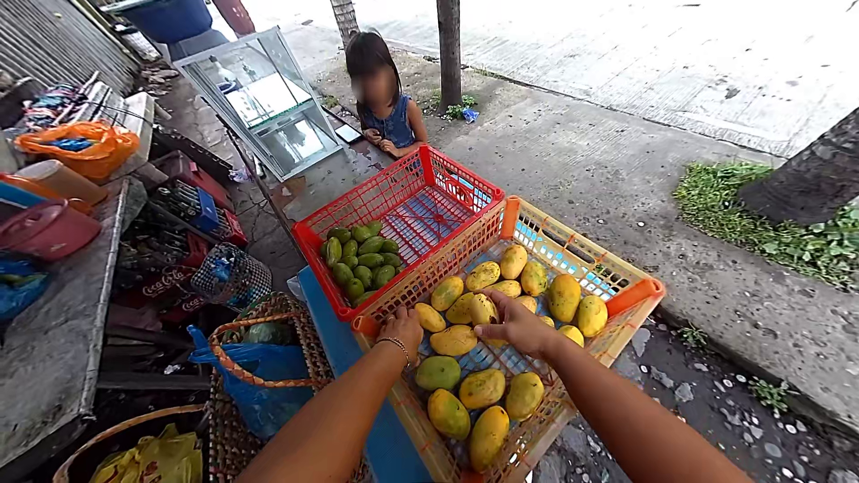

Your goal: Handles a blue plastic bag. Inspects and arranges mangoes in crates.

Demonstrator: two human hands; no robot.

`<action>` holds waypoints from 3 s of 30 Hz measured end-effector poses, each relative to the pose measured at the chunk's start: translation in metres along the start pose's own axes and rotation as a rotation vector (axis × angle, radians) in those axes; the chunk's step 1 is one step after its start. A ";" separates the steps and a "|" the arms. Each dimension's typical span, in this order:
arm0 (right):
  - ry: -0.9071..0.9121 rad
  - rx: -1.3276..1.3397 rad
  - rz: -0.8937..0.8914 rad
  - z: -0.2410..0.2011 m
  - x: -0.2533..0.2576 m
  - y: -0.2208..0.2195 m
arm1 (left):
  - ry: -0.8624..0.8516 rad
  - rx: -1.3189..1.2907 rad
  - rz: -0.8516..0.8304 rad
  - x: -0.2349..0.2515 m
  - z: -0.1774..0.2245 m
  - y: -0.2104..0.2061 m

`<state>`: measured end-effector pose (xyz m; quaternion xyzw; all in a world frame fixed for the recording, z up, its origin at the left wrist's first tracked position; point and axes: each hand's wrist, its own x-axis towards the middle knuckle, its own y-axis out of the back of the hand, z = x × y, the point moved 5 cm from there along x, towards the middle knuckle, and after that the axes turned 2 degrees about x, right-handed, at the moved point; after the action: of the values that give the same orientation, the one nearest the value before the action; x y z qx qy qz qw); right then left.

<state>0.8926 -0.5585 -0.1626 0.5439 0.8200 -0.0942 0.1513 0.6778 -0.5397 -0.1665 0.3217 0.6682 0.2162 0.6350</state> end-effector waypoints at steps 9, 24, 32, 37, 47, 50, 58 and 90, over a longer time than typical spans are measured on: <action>-0.126 -1.078 -0.461 0.000 -0.017 -0.036 | -0.012 0.002 -0.043 0.002 -0.006 0.001; -0.178 -0.962 0.012 -0.014 0.094 -0.101 | -0.002 -0.082 0.011 0.003 -0.014 -0.003; -0.171 -0.993 0.020 -0.010 0.089 -0.096 | -0.020 -0.109 0.023 -0.001 -0.013 0.003; -0.029 -0.553 0.083 -0.018 0.077 -0.058 | -0.011 -0.128 0.050 -0.003 -0.012 0.005; 0.117 -0.227 0.077 -0.041 0.036 -0.019 | -0.078 -0.068 0.066 -0.005 -0.003 0.005; 0.082 -0.233 0.052 -0.036 0.033 -0.018 | -0.044 -0.019 0.077 -0.010 0.001 0.006; -0.065 0.233 -0.091 -0.027 0.013 -0.025 | -0.103 -0.017 0.166 -0.023 0.010 0.013; 0.018 -0.543 -0.352 0.004 0.056 -0.092 | -0.313 -1.573 0.752 -0.059 -0.082 -0.006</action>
<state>0.7881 -0.5470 -0.1869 0.3345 0.8979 0.1082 0.2648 0.5949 -0.5751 -0.1207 0.0161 0.0816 0.7611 0.6433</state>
